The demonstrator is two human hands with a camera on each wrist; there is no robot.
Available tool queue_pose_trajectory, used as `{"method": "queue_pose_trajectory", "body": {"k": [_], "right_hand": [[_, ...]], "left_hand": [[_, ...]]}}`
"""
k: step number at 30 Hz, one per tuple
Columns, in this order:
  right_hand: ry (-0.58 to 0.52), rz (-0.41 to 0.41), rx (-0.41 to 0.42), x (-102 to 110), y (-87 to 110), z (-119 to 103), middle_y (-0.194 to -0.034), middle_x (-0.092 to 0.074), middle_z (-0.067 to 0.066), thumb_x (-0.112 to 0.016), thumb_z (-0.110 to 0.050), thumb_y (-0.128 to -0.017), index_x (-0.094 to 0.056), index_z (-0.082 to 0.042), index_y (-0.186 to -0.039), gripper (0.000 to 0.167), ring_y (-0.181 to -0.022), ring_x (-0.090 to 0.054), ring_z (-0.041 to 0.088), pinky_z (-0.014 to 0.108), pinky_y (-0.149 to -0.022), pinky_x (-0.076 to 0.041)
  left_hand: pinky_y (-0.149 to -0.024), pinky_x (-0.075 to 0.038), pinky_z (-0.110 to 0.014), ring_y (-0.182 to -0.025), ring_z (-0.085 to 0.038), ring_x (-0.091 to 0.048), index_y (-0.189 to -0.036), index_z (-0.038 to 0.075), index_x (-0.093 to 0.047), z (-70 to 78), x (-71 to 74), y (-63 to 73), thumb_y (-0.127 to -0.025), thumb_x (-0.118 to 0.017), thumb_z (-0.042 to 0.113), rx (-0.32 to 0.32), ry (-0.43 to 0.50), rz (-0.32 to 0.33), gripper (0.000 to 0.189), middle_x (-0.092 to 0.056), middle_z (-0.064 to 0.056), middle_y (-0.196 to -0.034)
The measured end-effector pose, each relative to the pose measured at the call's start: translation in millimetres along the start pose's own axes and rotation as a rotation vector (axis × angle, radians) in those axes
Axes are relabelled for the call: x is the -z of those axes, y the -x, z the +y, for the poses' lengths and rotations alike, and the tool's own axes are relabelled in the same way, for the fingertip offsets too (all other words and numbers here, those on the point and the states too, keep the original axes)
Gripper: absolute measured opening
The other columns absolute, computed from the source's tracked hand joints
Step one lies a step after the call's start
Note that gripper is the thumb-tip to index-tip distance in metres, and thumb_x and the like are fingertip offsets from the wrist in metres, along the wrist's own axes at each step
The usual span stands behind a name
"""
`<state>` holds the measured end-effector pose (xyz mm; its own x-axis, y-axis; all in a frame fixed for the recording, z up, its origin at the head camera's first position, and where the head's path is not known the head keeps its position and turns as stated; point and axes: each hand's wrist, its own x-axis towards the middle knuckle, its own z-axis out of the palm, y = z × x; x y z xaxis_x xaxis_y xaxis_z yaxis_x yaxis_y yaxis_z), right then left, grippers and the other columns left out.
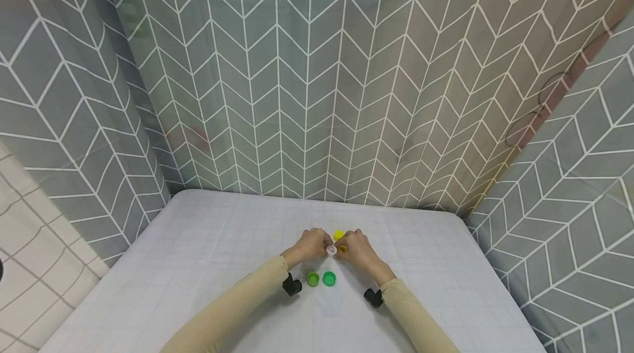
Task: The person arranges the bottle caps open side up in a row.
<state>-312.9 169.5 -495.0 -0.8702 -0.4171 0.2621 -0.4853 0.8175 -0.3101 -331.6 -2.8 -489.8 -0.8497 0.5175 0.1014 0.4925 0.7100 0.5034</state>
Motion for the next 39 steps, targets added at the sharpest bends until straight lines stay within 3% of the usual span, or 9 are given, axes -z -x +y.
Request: {"method": "queue_pose_trajectory", "body": {"k": [8, 18, 25, 32, 39], "right_hand": [[-0.008, 0.028, 0.018, 1.2, 2.5, -3.0, -0.092, -0.071, 0.011, -0.082, -0.015, -0.073, -0.078, -0.007, -0.092, 0.021, -0.08, -0.05, 0.025, 0.038, -0.068, -0.039], [-0.025, 0.081, -0.007, 4.9, 6.9, -7.2, -0.097, -0.073, 0.011, -0.08, -0.012, -0.076, -0.077, -0.006, -0.094, 0.019, -0.089, -0.053, 0.027, 0.044, -0.078, -0.042], [-0.106, 0.069, -0.057, 10.2, 10.3, -8.8, -0.099, -0.074, 0.011, -0.076, -0.012, -0.08, -0.076, -0.005, -0.101, 0.022, -0.089, -0.053, 0.022, 0.038, -0.078, -0.045], [-0.182, 0.09, -0.053, 14.5, 14.6, -7.0, -0.1, -0.074, 0.007, -0.075, -0.01, -0.081, -0.074, -0.006, -0.104, 0.024, -0.088, -0.057, 0.026, 0.034, -0.073, -0.048], [-0.216, 0.103, -0.062, 20.3, 17.7, -4.4, -0.096, -0.075, 0.003, -0.072, -0.013, -0.085, -0.074, -0.008, -0.106, 0.021, -0.089, -0.058, 0.027, 0.033, -0.073, -0.047]], "left_hand": [[-0.09, -0.044, -0.047, -0.092, -0.017, -0.064, -0.096, 0.009, -0.074, -1.1, -2.4, -0.5, -0.073, -0.08, 0.006, 0.008, -0.004, 0.017, 0.024, -0.074, -0.001, -0.093], [-0.076, -0.053, -0.03, -0.086, -0.017, -0.067, -0.103, 0.005, -0.071, 2.6, 0.2, 3.2, -0.077, -0.077, 0.004, 0.035, 0.06, 0.03, 0.026, -0.074, -0.007, -0.096], [-0.079, -0.054, -0.03, -0.092, -0.02, -0.068, -0.106, 0.004, -0.071, 3.1, 2.5, 6.3, -0.079, -0.076, 0.003, -0.002, 0.105, 0.047, 0.027, -0.073, -0.009, -0.102], [-0.081, -0.054, -0.031, -0.094, -0.019, -0.067, -0.106, 0.004, -0.072, 5.5, 7.2, 8.0, -0.081, -0.073, 0.005, -0.068, 0.146, 0.082, 0.025, -0.074, -0.008, -0.103], [-0.073, -0.056, -0.025, -0.089, -0.018, -0.071, -0.105, 0.002, -0.068, 7.2, 7.4, 7.9, -0.086, -0.071, 0.008, -0.044, 0.332, 0.097, 0.021, -0.073, -0.012, -0.1]]}}
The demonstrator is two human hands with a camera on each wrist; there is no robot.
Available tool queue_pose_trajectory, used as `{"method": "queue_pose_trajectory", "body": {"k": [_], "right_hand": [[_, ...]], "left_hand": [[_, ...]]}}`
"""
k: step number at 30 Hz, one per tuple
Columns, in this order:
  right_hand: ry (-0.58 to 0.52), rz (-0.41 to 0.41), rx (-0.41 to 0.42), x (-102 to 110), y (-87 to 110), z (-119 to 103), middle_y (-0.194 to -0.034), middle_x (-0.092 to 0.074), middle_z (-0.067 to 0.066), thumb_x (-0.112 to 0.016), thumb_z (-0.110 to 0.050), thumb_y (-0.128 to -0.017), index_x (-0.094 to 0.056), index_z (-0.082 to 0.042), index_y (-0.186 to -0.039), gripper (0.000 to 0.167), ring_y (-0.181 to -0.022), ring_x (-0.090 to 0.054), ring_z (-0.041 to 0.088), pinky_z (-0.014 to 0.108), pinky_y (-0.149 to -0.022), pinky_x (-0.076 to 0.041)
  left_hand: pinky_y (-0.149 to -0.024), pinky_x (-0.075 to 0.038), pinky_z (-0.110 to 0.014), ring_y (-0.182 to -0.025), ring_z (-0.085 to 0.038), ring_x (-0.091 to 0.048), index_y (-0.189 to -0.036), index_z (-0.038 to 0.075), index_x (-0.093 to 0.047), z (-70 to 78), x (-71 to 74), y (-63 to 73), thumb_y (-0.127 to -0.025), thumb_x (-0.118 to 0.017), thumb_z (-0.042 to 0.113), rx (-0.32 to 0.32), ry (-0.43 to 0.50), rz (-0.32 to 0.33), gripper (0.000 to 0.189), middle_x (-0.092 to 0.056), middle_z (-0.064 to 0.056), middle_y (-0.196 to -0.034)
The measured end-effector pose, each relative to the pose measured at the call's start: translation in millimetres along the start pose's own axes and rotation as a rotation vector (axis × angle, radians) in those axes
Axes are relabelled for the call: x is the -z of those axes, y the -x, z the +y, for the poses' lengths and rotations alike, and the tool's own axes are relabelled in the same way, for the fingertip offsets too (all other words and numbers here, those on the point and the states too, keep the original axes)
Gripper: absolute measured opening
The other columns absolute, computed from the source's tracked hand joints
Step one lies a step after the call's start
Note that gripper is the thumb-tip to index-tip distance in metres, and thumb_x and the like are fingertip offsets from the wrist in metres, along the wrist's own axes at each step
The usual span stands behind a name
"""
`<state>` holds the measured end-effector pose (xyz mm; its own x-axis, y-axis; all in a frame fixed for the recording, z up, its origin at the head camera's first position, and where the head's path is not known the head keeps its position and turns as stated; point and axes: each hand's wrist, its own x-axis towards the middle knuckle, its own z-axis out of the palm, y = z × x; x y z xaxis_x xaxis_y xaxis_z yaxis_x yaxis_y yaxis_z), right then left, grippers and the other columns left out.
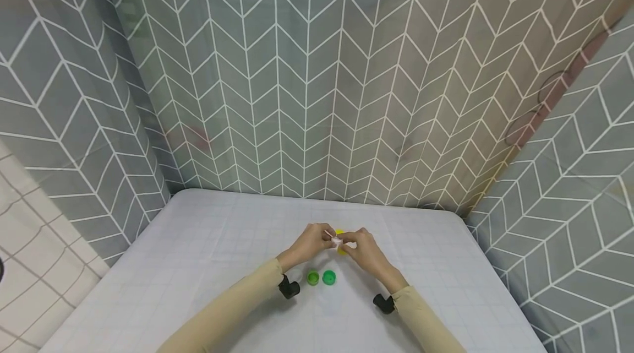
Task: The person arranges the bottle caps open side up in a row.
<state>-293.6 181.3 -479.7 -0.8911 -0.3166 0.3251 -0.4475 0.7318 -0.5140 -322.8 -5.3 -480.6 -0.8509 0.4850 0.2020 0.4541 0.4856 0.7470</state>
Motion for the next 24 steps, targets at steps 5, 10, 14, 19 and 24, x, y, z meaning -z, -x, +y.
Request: {"method": "queue_pose_trajectory", "body": {"k": [5, 10, 14, 19, 24], "right_hand": [[0.001, 0.024, -0.01, 2.7, 0.9, -0.5, -0.092, -0.075, 0.002, -0.073, -0.013, -0.084, -0.075, -0.007, -0.103, 0.02, -0.086, -0.057, 0.021, 0.032, -0.072, -0.046], [0.014, 0.044, -0.021, 3.9, 1.5, -1.5, -0.088, -0.074, 0.0, -0.073, -0.013, -0.084, -0.075, -0.006, -0.103, 0.02, -0.084, -0.056, 0.016, 0.03, -0.07, -0.048], [0.018, 0.046, -0.018, 6.1, 1.7, -3.5, -0.086, -0.073, 0.0, -0.072, -0.014, -0.085, -0.076, -0.006, -0.102, 0.019, -0.082, -0.056, 0.013, 0.025, -0.067, -0.047], [0.026, 0.053, -0.005, 11.0, 3.8, -4.3, -0.087, -0.074, 0.001, -0.072, -0.017, -0.085, -0.077, -0.006, -0.099, 0.018, -0.079, -0.055, 0.01, 0.023, -0.065, -0.045], [0.058, 0.044, 0.007, 14.2, 8.8, -4.8, -0.084, -0.072, 0.002, -0.073, -0.019, -0.085, -0.077, -0.006, -0.096, 0.018, -0.076, -0.054, 0.009, 0.021, -0.062, -0.043]], "left_hand": [[-0.07, -0.055, -0.022, -0.087, -0.016, -0.072, -0.101, 0.004, -0.067, 0.8, 0.2, -1.3, -0.088, -0.07, 0.013, -0.028, 0.021, 0.017, 0.016, -0.073, -0.011, -0.101], [-0.07, -0.055, -0.021, -0.089, -0.017, -0.072, -0.104, 0.002, -0.068, 3.4, 2.3, -1.1, -0.088, -0.069, 0.011, -0.044, -0.001, 0.017, 0.018, -0.072, -0.012, -0.104], [-0.071, -0.054, -0.019, -0.091, -0.017, -0.071, -0.103, 0.003, -0.069, 3.9, 4.2, -0.9, -0.088, -0.069, 0.01, -0.06, -0.036, 0.023, 0.017, -0.072, -0.011, -0.105], [-0.07, -0.054, -0.018, -0.087, -0.015, -0.071, -0.099, 0.002, -0.072, 4.9, 4.0, -0.2, -0.088, -0.069, 0.011, -0.093, -0.052, 0.027, 0.015, -0.074, -0.01, -0.099], [-0.068, -0.052, -0.016, -0.082, -0.01, -0.07, -0.097, 0.002, -0.074, 7.1, 0.5, 2.1, -0.089, -0.067, 0.01, -0.127, -0.083, 0.02, 0.014, -0.075, -0.008, -0.094]]}}
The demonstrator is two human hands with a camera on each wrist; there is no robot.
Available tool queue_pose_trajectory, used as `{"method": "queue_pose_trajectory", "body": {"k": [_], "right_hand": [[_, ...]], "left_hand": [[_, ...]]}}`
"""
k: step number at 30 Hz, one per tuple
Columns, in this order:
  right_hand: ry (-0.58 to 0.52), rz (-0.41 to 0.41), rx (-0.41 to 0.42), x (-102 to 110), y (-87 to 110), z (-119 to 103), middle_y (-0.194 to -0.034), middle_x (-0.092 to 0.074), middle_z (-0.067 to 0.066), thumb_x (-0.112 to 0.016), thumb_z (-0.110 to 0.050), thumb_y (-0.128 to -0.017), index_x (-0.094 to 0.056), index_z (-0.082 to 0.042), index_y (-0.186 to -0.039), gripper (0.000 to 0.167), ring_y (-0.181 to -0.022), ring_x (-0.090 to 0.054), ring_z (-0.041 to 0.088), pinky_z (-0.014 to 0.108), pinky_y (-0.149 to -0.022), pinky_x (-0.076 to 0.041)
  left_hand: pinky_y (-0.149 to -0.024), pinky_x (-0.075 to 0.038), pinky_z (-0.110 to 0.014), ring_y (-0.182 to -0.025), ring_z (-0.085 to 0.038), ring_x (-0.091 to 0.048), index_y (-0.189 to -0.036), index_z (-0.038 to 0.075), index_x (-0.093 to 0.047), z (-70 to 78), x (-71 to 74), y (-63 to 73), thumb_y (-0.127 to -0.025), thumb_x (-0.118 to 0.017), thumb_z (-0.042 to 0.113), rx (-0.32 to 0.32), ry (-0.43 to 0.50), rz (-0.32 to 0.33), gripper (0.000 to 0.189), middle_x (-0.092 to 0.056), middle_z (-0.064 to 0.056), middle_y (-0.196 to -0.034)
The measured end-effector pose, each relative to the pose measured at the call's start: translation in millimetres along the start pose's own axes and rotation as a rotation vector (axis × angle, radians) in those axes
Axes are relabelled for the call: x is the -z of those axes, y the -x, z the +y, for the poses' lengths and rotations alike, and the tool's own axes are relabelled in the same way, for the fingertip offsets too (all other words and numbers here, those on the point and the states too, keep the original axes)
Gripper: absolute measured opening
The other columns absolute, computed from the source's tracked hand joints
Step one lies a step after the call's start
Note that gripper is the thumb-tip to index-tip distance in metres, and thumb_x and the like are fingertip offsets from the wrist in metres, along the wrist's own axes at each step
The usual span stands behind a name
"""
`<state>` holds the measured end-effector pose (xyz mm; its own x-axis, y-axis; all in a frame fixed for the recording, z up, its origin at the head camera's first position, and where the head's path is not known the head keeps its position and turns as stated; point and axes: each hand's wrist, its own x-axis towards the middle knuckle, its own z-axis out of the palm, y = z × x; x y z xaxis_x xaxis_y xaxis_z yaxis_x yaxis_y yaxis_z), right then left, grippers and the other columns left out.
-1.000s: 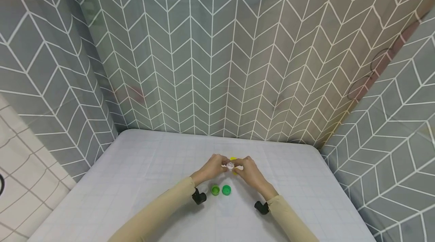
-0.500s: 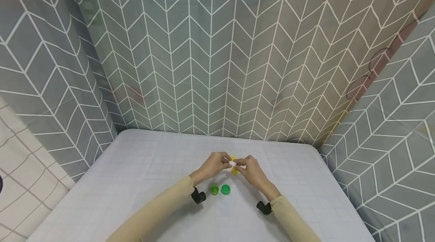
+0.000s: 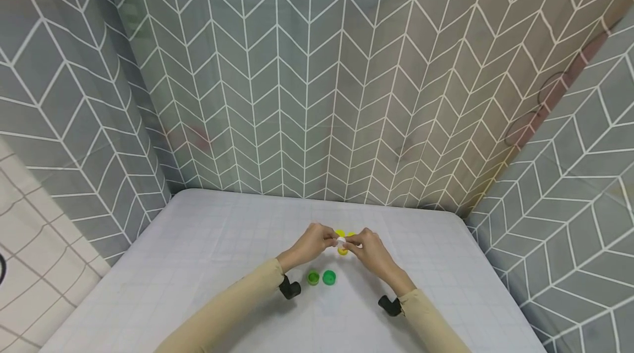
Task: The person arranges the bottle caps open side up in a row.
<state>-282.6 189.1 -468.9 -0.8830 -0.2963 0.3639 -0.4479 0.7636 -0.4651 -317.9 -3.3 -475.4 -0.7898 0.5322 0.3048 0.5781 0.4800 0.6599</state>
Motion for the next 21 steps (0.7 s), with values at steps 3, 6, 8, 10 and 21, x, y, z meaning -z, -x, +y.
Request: {"method": "queue_pose_trajectory", "body": {"k": [3, 6, 8, 10, 21], "right_hand": [[0.027, -0.003, -0.001, 2.8, 2.9, -2.4, -0.085, -0.072, 0.003, -0.072, -0.02, -0.086, -0.078, -0.006, -0.095, 0.018, -0.076, -0.054, 0.01, 0.021, -0.06, -0.043], [0.054, 0.0, -0.005, 5.9, 5.2, -4.7, -0.087, -0.074, 0.005, -0.072, -0.02, -0.086, -0.078, -0.006, -0.095, 0.017, -0.075, -0.054, 0.01, 0.021, -0.059, -0.043], [0.064, 0.003, -0.01, 7.7, 6.6, -5.8, -0.087, -0.074, 0.005, -0.071, -0.019, -0.086, -0.078, -0.006, -0.095, 0.017, -0.073, -0.054, 0.01, 0.021, -0.058, -0.042], [0.077, 0.007, -0.015, 9.4, 7.8, -6.7, -0.086, -0.074, 0.004, -0.071, -0.019, -0.086, -0.078, -0.007, -0.094, 0.016, -0.073, -0.053, 0.009, 0.021, -0.058, -0.042], [0.151, -0.045, 0.011, 18.2, 12.7, -14.1, -0.067, -0.07, -0.007, -0.071, -0.018, -0.086, -0.079, -0.011, -0.077, 0.013, -0.066, -0.045, 0.007, 0.021, -0.056, -0.035]], "left_hand": [[-0.066, -0.051, -0.015, -0.08, -0.006, -0.069, -0.097, 0.002, -0.075, 1.4, -2.4, 1.0, -0.089, -0.066, 0.009, -0.023, -0.017, 0.002, 0.013, -0.075, -0.007, -0.093], [-0.064, -0.051, -0.015, -0.078, -0.007, -0.069, -0.098, 0.001, -0.075, 4.9, -3.9, 1.9, -0.09, -0.065, 0.007, -0.031, -0.016, 0.007, 0.014, -0.076, -0.007, -0.091], [-0.062, -0.05, -0.015, -0.076, -0.011, -0.07, -0.098, 0.0, -0.075, 7.9, -4.3, 2.4, -0.091, -0.064, 0.007, -0.029, -0.009, 0.006, 0.014, -0.076, -0.007, -0.088], [-0.059, -0.049, -0.016, -0.075, -0.017, -0.071, -0.098, -0.001, -0.074, 11.5, -4.4, 2.8, -0.091, -0.063, 0.006, -0.022, 0.001, 0.003, 0.015, -0.075, -0.006, -0.085], [-0.047, -0.04, -0.015, -0.054, -0.008, -0.058, -0.084, -0.004, -0.073, 23.7, -10.0, 4.4, -0.086, -0.063, 0.0, 0.026, 0.003, -0.018, 0.011, -0.069, -0.001, -0.066]]}}
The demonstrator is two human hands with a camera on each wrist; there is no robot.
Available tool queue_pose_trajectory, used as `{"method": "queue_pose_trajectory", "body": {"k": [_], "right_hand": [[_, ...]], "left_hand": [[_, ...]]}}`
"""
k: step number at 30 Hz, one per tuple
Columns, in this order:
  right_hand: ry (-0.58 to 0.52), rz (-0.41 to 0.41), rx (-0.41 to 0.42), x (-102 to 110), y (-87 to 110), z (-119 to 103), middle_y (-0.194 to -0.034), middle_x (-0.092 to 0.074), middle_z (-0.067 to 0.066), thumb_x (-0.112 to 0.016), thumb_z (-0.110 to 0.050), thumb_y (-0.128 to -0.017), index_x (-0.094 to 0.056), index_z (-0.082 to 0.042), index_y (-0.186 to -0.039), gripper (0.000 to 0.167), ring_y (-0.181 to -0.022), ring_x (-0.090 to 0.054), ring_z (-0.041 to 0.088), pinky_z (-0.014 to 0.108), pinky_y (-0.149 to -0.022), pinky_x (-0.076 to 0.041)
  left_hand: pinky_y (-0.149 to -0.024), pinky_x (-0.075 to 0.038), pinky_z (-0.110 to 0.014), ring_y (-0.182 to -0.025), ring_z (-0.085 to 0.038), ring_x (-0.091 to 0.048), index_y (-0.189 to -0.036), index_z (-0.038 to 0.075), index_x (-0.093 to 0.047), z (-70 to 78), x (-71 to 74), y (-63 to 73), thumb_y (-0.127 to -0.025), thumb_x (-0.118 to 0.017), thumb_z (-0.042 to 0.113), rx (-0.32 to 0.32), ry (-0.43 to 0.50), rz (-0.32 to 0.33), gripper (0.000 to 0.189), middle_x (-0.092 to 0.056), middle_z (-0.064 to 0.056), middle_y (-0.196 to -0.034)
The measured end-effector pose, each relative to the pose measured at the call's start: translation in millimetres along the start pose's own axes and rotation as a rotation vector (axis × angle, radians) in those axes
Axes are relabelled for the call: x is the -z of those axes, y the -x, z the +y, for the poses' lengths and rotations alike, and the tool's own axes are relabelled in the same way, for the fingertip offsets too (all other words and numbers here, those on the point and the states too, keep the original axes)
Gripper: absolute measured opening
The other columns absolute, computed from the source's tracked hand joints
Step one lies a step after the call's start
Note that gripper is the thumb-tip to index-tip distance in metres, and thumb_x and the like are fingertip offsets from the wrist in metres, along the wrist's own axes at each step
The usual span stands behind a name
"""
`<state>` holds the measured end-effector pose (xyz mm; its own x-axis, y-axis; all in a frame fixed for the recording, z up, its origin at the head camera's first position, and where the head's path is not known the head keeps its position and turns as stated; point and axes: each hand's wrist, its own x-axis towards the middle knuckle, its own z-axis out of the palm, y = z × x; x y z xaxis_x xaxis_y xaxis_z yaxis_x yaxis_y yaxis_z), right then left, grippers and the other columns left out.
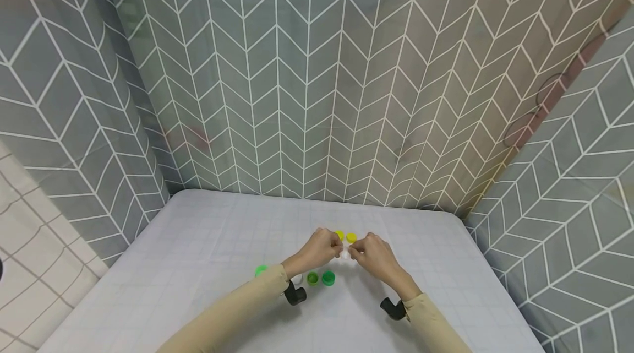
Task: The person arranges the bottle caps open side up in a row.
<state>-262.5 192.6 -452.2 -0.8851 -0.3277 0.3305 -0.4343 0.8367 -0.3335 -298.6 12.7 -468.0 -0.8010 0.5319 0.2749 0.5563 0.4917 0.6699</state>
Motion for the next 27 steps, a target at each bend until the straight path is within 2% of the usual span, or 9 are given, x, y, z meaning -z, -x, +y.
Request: {"method": "queue_pose_trajectory", "body": {"k": [3, 6, 10, 13, 18, 22, 25, 27], "right_hand": [[0.007, -0.035, 0.009, 1.9, 1.8, -1.6, -0.066, -0.068, -0.009, -0.07, -0.016, -0.085, -0.077, -0.012, -0.074, 0.014, -0.064, -0.045, 0.006, 0.02, -0.054, -0.036], [0.005, -0.078, 0.026, 3.2, 3.2, -2.3, -0.064, -0.067, -0.009, -0.07, -0.014, -0.084, -0.078, -0.012, -0.075, 0.012, -0.059, -0.046, 0.003, 0.02, -0.049, -0.037], [-0.018, -0.14, 0.033, 5.1, 4.6, -2.0, -0.064, -0.069, -0.008, -0.07, -0.012, -0.082, -0.079, -0.01, -0.078, 0.01, -0.054, -0.047, 0.002, 0.019, -0.046, -0.037], [-0.038, -0.184, 0.013, 5.8, 5.2, -1.2, -0.065, -0.07, -0.007, -0.069, -0.012, -0.082, -0.079, -0.01, -0.078, 0.011, -0.053, -0.046, 0.003, 0.019, -0.045, -0.034], [-0.057, -0.237, -0.03, 4.9, 6.6, 0.1, -0.065, -0.069, -0.007, -0.071, -0.013, -0.083, -0.078, -0.011, -0.075, 0.011, -0.054, -0.045, 0.004, 0.019, -0.046, -0.033], [-0.055, -0.263, -0.055, 2.1, 7.5, 0.6, -0.06, -0.065, -0.009, -0.073, -0.015, -0.082, -0.077, -0.012, -0.074, 0.01, -0.056, -0.047, 0.005, 0.02, -0.049, -0.036], [-0.052, -0.277, -0.062, -0.8, 7.5, 0.4, -0.058, -0.063, -0.01, -0.074, -0.015, -0.082, -0.076, -0.012, -0.074, 0.009, -0.055, -0.048, 0.005, 0.021, -0.05, -0.037], [-0.055, -0.282, -0.064, -2.0, 7.5, 0.0, -0.057, -0.062, -0.009, -0.075, -0.015, -0.082, -0.075, -0.011, -0.073, 0.009, -0.054, -0.049, 0.005, 0.021, -0.049, -0.037]], "left_hand": [[-0.045, -0.036, -0.015, -0.048, -0.003, -0.047, -0.081, 0.0, -0.075, 1.5, -1.7, 1.4, -0.083, -0.065, 0.002, 0.021, -0.026, -0.001, 0.01, -0.067, 0.004, -0.062], [-0.044, -0.036, -0.014, -0.046, 0.0, -0.044, -0.078, 0.004, -0.076, 1.6, -3.7, 2.7, -0.081, -0.067, 0.004, 0.045, -0.057, -0.01, 0.009, -0.07, 0.004, -0.067], [-0.047, -0.039, -0.014, -0.049, 0.0, -0.045, -0.079, 0.007, -0.078, 0.4, -7.1, 3.5, -0.079, -0.069, 0.006, 0.036, -0.112, -0.035, 0.008, -0.075, 0.001, -0.08], [-0.055, -0.043, -0.014, -0.056, 0.001, -0.051, -0.079, 0.008, -0.078, 0.3, -8.8, 3.8, -0.079, -0.072, 0.008, 0.021, -0.143, -0.05, 0.007, -0.076, 0.0, -0.085], [-0.066, -0.047, -0.015, -0.067, 0.002, -0.058, -0.073, 0.011, -0.078, -0.7, -12.2, 3.4, -0.078, -0.075, 0.009, 0.03, -0.166, -0.073, 0.006, -0.074, 0.005, -0.074], [-0.057, -0.045, -0.015, -0.054, 0.0, -0.052, -0.07, 0.011, -0.077, -1.0, -16.6, 2.9, -0.078, -0.074, 0.008, 0.061, -0.162, -0.106, 0.009, -0.07, 0.007, -0.063], [-0.051, -0.045, -0.015, -0.048, -0.001, -0.05, -0.071, 0.009, -0.076, -0.4, -19.5, 3.5, -0.079, -0.073, 0.007, 0.09, -0.158, -0.125, 0.009, -0.07, 0.005, -0.064], [-0.051, -0.045, -0.014, -0.049, -0.001, -0.049, -0.071, 0.009, -0.076, -0.1, -20.8, 4.0, -0.079, -0.073, 0.007, 0.096, -0.172, -0.127, 0.009, -0.07, 0.004, -0.065]]}}
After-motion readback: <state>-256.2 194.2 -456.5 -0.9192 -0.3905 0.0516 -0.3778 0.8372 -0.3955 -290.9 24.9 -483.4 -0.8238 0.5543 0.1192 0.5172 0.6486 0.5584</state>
